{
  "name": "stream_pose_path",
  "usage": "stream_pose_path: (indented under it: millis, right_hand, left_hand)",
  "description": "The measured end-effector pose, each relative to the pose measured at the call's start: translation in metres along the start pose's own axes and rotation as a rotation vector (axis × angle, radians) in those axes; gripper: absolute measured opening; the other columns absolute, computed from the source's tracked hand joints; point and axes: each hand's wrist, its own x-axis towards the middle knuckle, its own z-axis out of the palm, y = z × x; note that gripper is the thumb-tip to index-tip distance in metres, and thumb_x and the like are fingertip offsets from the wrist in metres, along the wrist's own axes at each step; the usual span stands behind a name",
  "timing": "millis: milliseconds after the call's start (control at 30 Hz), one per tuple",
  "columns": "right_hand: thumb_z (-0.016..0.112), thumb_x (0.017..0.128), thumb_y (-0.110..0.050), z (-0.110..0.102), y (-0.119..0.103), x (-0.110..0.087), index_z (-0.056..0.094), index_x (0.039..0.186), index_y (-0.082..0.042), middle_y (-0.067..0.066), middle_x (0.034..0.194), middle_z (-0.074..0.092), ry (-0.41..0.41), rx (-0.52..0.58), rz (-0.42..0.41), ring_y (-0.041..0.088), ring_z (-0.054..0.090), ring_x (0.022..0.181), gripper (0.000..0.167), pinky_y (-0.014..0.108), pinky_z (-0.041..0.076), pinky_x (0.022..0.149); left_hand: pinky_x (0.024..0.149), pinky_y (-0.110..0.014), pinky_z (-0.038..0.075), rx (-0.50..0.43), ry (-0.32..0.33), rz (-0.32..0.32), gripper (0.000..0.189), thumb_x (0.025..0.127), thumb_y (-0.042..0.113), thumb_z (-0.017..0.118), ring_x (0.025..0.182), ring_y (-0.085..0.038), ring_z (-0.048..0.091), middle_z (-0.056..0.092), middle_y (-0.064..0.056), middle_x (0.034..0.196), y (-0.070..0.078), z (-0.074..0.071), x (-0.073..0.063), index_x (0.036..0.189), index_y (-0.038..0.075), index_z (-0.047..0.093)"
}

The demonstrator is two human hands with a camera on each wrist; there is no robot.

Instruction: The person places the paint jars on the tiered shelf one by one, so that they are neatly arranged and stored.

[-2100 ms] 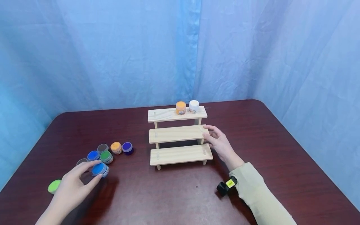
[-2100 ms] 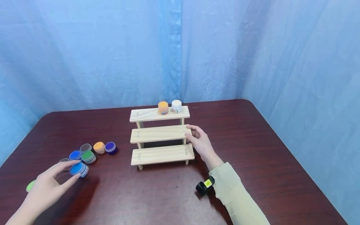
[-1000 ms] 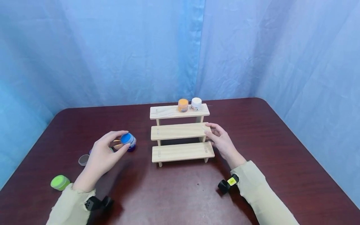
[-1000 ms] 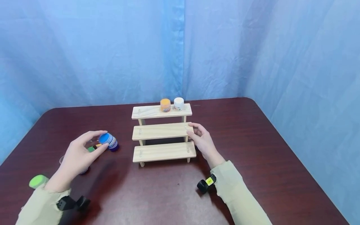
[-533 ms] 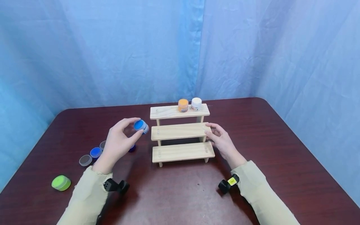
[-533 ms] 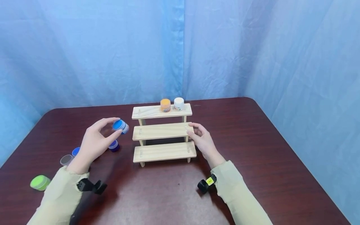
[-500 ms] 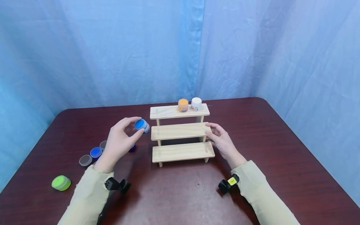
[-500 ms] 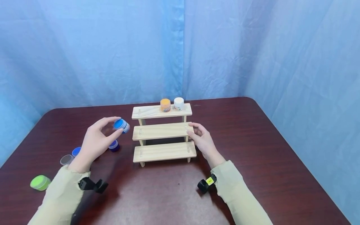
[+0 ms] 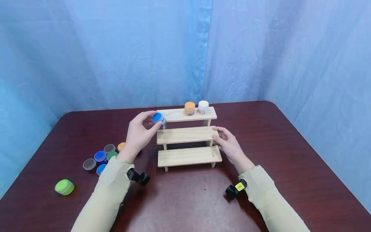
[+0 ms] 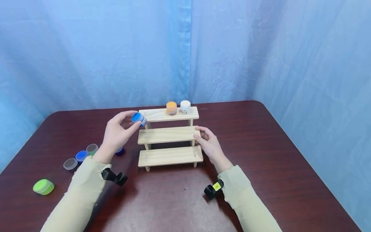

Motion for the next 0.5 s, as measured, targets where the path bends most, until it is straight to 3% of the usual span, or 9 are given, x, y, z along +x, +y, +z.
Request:
stream_pose_path:
  millis: [267,500]
  right_hand:
    - [0.053,0.097,-0.012,0.0,0.002,0.0,0.043,0.135,-0.003,-0.003,0.097,0.056,-0.01,0.013,-0.019,0.009,0.055,0.08,0.04,0.021,0.049,0.069]
    - [0.054,0.096,-0.013,0.002,0.002,0.0,0.044,0.134,-0.004,-0.005,0.096,0.057,-0.008,0.023,-0.023,0.007,0.057,0.079,0.04,0.021,0.048,0.068]
  left_hand:
    - [0.08,-0.039,0.056,0.006,0.002,0.066,0.037,0.083,0.012,0.072,0.09,-0.025,0.062,0.063,-0.015,0.104,-0.003,0.015,0.01,0.118,0.002,0.063]
    - [0.078,-0.036,0.057,0.014,-0.005,0.076,0.035,0.084,0.013,0.071,0.086,-0.022,0.061,0.062,-0.013,0.1,-0.009,0.021,0.021,0.117,0.003,0.063]
